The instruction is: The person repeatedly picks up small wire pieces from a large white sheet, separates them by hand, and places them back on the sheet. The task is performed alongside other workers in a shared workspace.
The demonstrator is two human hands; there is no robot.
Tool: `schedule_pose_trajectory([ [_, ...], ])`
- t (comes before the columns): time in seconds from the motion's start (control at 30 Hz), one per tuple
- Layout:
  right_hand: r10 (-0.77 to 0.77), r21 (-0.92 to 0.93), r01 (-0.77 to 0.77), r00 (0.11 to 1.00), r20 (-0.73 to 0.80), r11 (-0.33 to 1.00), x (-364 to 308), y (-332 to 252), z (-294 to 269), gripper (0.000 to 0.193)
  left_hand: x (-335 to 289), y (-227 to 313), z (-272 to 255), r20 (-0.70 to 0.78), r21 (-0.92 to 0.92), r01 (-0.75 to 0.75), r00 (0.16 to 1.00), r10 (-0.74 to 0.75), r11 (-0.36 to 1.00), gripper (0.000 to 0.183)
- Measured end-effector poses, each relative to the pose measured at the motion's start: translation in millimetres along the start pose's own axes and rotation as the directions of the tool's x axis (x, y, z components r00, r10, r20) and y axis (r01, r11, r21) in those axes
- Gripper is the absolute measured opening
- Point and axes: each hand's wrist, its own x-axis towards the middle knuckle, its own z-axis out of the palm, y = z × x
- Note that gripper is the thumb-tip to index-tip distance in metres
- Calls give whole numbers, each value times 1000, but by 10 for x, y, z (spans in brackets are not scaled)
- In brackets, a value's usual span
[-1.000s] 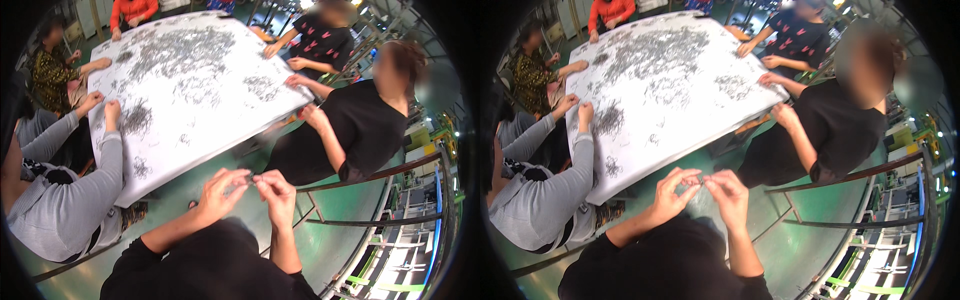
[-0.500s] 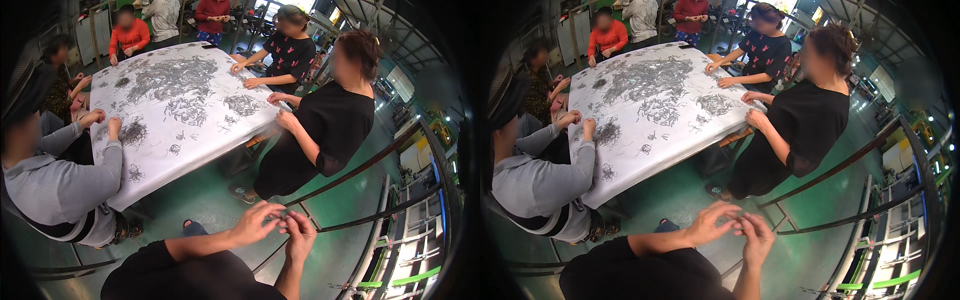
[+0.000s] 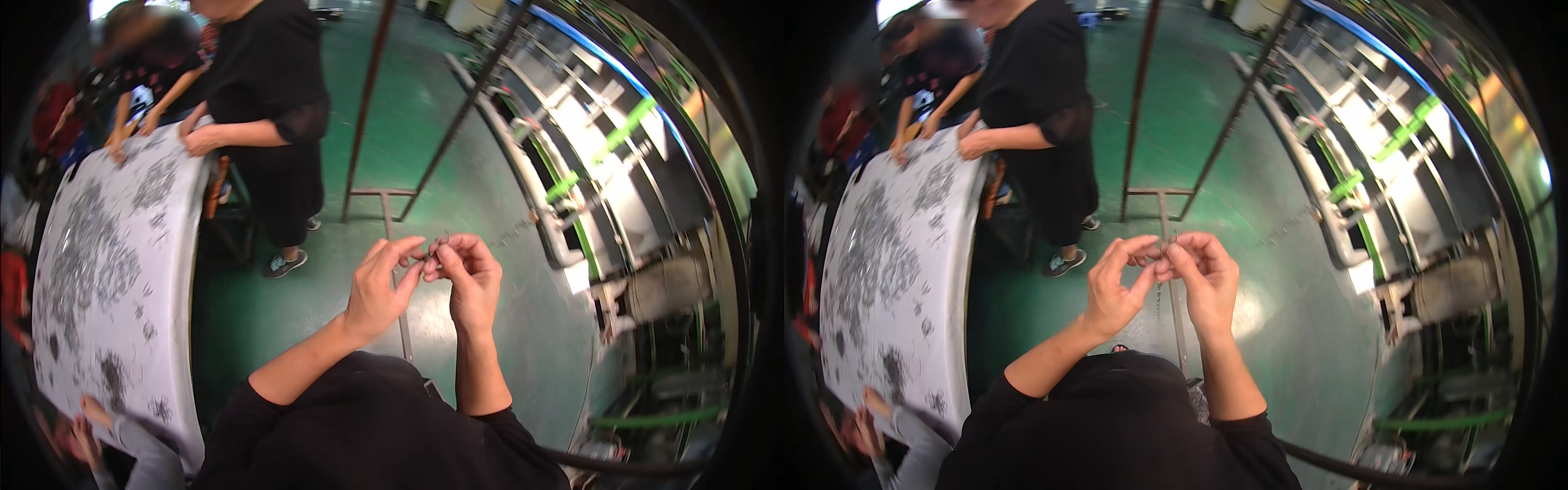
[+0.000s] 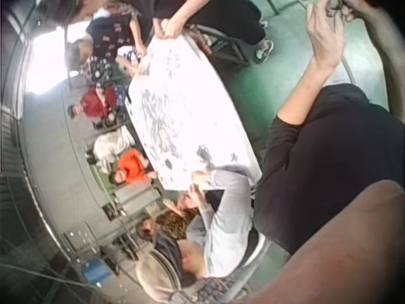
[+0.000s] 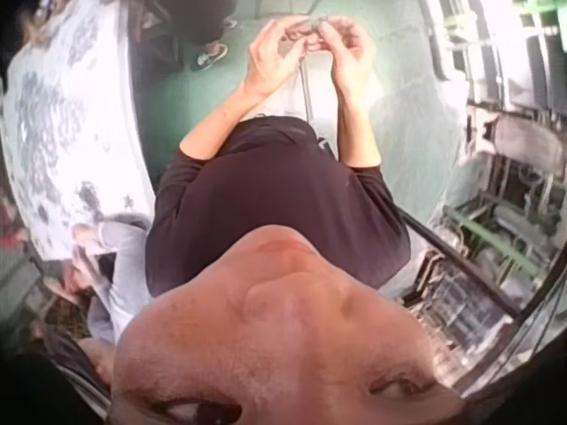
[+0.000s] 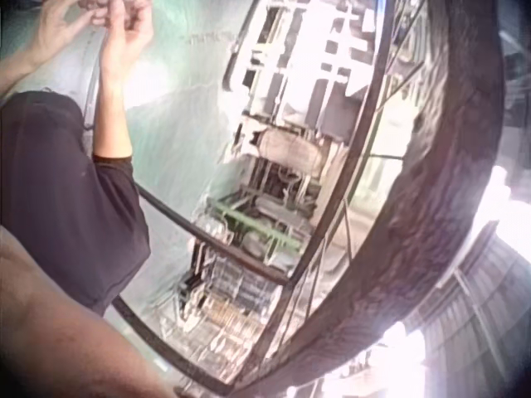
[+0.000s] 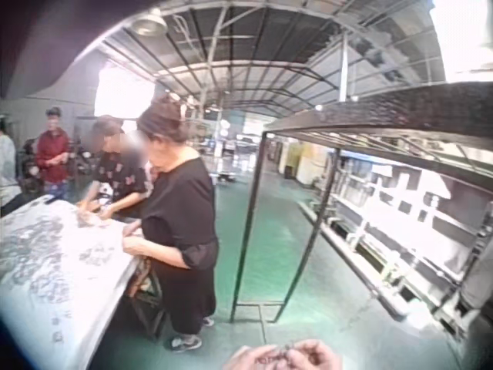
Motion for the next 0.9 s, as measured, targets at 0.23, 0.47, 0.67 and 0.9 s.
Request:
schedule_pose_trajectory([
  [0.23,-201,-165,168,957,-207,972,198,-430,-445,11,134,11,134,79,-82,-25,996,31,996,40],
  [0.47,-396,-300,317,882,-257,900,629,-1002,-963,17,-31,-234,-94,76,-84,107,992,-101,991,35],
  [0.67,-527,-332,438,812,-253,835,999,-1482,-1202,18,-117,-408,-267,19,-63,192,981,-191,979,34],
  [0.9,-609,-434,472,747,-266,768,1502,-1939,-1278,22,-95,-483,-392,-40,-64,250,967,-253,966,31],
])
